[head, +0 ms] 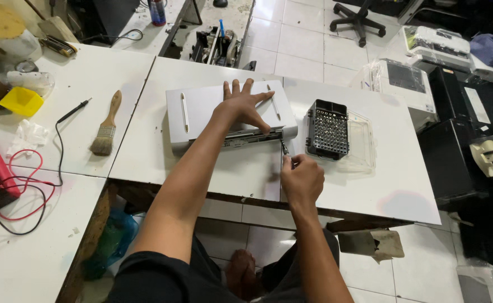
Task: The person uses a screwdriver to remove screws from the side of a white printer placed on a workbench. The person holds the printer steady with one hand while unscrewing fasteners with the other.
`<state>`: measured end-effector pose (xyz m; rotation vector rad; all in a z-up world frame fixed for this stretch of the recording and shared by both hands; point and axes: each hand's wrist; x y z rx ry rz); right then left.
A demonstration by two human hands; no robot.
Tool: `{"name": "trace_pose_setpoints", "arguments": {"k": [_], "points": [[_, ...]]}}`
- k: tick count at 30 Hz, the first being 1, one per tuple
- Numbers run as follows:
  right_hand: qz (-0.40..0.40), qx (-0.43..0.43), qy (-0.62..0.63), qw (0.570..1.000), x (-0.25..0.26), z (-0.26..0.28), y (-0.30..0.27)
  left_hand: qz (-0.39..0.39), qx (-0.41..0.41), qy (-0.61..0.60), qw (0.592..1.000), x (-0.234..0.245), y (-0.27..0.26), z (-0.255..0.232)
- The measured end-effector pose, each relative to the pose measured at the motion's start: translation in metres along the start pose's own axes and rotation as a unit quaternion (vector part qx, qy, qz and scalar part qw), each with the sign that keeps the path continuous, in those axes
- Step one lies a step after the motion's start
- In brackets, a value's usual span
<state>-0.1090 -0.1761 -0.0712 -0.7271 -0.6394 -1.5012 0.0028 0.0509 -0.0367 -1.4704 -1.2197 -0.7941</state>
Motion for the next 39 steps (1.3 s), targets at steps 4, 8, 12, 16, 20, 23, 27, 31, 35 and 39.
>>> {"name": "trace_pose_setpoints", "arguments": {"k": [4,8,12,16,20,23,27,31,35,39], "points": [[0.135,-0.127,0.187,0.965,-0.011,-0.009,0.018,0.011,0.001,0.014,1.000,0.002,-0.006,-0.001],[0.098,-0.082,0.134,0.983,-0.007,-0.016,0.027,0.004,0.001,-0.001,1.000,0.004,-0.006,0.000],[0.013,-0.011,-0.069,0.997,0.010,0.014,0.001,0.002,0.007,0.004,1.000,0.001,-0.001,0.002],[0.013,0.020,-0.073,0.997,0.013,0.021,-0.003,-0.003,0.015,0.006,1.000,0.004,-0.004,0.001],[0.028,0.029,-0.080,0.996,0.010,0.003,0.011,-0.002,0.013,0.008,1.000,0.000,-0.005,0.001],[0.024,0.038,-0.120,0.992,0.012,0.003,0.020,-0.003,0.016,0.005,1.000,0.003,-0.007,0.000],[0.008,0.092,-0.195,0.976,0.020,0.019,0.016,0.003,0.018,0.011,1.000,0.002,-0.006,-0.002],[0.011,0.116,-0.213,0.970,0.017,0.009,0.021,0.004,0.020,0.022,1.000,0.002,-0.002,-0.003],[0.110,0.019,-0.042,0.993,0.009,-0.007,0.038,0.006,0.027,0.024,0.999,0.004,-0.003,-0.004],[0.156,-0.063,0.066,0.984,0.028,0.007,0.026,0.012,0.031,0.015,0.999,0.002,-0.002,-0.005]]}}
Point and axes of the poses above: each hand's wrist, its own y-axis towards the middle knuckle, its own x-axis out of the back of the hand, z = x × y
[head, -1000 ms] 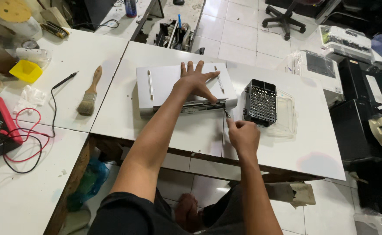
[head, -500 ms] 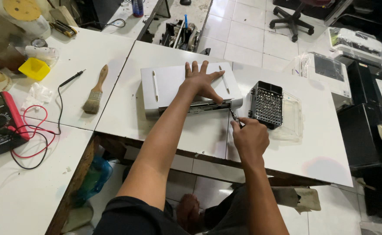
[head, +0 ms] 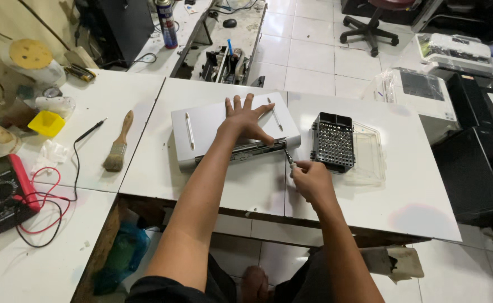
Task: The person uses a screwdriver to remove screws from the side of a white printer placed on a workbench. The person holds the printer steady with one hand while unscrewing fasteners with the other.
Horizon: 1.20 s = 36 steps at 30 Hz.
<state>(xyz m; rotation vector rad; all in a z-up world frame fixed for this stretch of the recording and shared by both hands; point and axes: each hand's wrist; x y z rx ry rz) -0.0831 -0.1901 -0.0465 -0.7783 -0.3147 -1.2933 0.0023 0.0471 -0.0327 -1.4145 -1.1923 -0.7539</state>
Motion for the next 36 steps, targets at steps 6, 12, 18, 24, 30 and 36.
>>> {"name": "trace_pose_setpoints", "arguments": {"k": [6,12,18,24,30,36], "points": [[0.082,-0.024,0.143,0.986,0.016,0.008,-0.015,-0.008,-0.002,-0.003,1.000,-0.006,0.006,0.002],[0.041,-0.064,0.273,0.959,-0.008,-0.024,0.006,-0.013,0.001,0.002,1.000,-0.010,0.006,0.002],[0.022,-0.069,0.377,0.923,-0.009,-0.028,0.014,-0.016,0.008,-0.003,1.000,-0.010,0.009,0.002],[-0.090,0.038,0.209,0.973,-0.014,-0.018,0.007,-0.012,0.015,0.010,1.000,-0.005,0.003,0.000],[-0.193,0.111,-0.057,0.973,-0.021,-0.015,0.001,-0.021,0.016,0.009,1.000,-0.008,0.008,0.002],[-0.207,0.129,-0.081,0.966,-0.027,-0.024,0.008,-0.034,0.012,0.002,0.999,-0.009,0.009,0.004]]}}
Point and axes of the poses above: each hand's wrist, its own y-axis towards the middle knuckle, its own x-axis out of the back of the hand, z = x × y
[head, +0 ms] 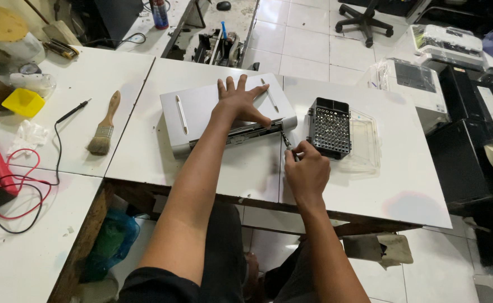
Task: The person uses a screwdriver to remove screws from the side of a white printer placed on a workbench. The person holds the printer steady with one hand while unscrewing fasteners with the other.
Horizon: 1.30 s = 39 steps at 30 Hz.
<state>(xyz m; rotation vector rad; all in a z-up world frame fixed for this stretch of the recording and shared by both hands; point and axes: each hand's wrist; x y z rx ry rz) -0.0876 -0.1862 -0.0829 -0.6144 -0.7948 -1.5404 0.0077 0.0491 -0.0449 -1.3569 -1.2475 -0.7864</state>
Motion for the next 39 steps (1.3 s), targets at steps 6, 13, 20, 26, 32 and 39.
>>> {"name": "trace_pose_setpoints", "arguments": {"k": [6,13,20,26,32,39], "points": [[0.046,-0.024,0.096,0.994,0.003,-0.023,0.015,0.001,0.001,-0.010,1.000,0.004,-0.006,-0.001],[0.158,-0.250,0.425,0.856,0.010,-0.001,0.010,0.007,0.003,-0.019,1.000,0.005,-0.004,0.000],[0.134,-0.164,0.235,0.949,-0.005,-0.024,0.022,-0.001,-0.007,-0.007,1.000,0.002,-0.003,0.000],[0.017,-0.030,0.010,0.999,-0.005,-0.011,0.006,-0.008,-0.006,-0.003,1.000,0.000,-0.001,0.002],[0.067,-0.085,0.042,0.993,0.005,0.004,0.006,-0.014,-0.006,-0.013,1.000,-0.001,-0.004,0.002],[0.012,-0.056,0.080,0.995,0.009,-0.006,0.017,-0.007,-0.004,-0.010,1.000,0.000,-0.003,0.002]]}}
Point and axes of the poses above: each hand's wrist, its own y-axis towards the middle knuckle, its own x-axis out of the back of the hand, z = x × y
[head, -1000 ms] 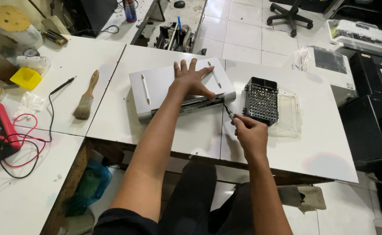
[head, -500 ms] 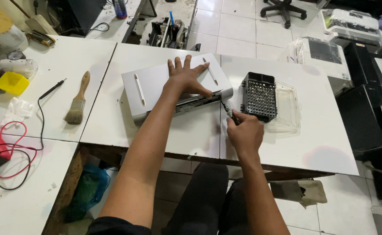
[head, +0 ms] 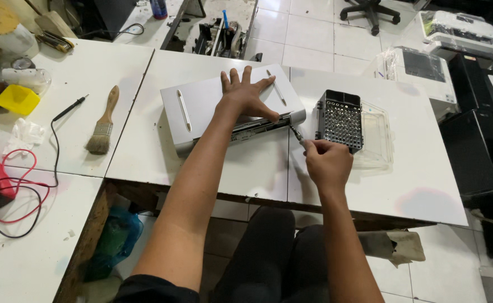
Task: The person uses a screwdriver to remove screws from the side of a white printer placed on a workbench. The person holds the printer steady with one hand while unscrewing fasteners with the other.
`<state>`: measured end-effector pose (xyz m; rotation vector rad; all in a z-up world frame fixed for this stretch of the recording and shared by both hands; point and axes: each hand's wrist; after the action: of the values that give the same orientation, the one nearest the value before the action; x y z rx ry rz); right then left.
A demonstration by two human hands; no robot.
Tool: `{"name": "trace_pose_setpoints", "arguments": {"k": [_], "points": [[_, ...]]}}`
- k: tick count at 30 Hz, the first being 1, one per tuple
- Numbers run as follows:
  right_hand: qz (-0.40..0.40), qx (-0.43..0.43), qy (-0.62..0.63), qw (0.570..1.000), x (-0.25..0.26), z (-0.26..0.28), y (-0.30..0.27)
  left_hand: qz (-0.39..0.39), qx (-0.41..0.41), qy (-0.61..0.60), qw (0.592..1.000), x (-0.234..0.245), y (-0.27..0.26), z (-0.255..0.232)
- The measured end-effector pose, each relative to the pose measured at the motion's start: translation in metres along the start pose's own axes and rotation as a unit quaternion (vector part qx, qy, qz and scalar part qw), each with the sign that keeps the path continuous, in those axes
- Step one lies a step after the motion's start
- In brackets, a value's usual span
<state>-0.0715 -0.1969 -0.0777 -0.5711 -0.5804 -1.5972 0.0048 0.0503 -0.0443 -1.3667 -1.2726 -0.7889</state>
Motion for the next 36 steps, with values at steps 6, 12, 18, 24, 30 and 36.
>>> {"name": "trace_pose_setpoints", "arguments": {"k": [6,12,18,24,30,36], "points": [[-0.052,0.119,-0.022,0.991,-0.002,0.008,-0.019,-0.014,-0.008,-0.001,1.000,-0.001,-0.002,-0.001],[0.042,0.017,-0.020,0.999,0.001,0.010,-0.011,-0.018,-0.007,-0.009,1.000,-0.001,0.000,0.001],[-0.047,0.091,-0.074,0.992,-0.009,0.005,-0.014,-0.020,-0.006,-0.004,1.000,-0.002,0.002,0.001],[0.010,0.032,-0.052,0.998,-0.009,0.011,-0.016,-0.009,-0.007,-0.005,1.000,0.000,-0.001,0.000],[-0.029,0.061,-0.095,0.993,-0.009,0.004,-0.011,-0.011,-0.006,-0.003,1.000,-0.003,0.003,0.001],[-0.064,0.116,-0.094,0.987,-0.010,0.005,-0.018,-0.011,-0.005,-0.002,1.000,0.000,-0.001,-0.001]]}}
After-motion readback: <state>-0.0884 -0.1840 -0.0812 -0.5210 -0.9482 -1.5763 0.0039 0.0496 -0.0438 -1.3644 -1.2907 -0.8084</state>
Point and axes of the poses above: each hand's wrist, its own y-axis towards the middle knuckle, its own x-axis out of the back of the hand, z = x × y
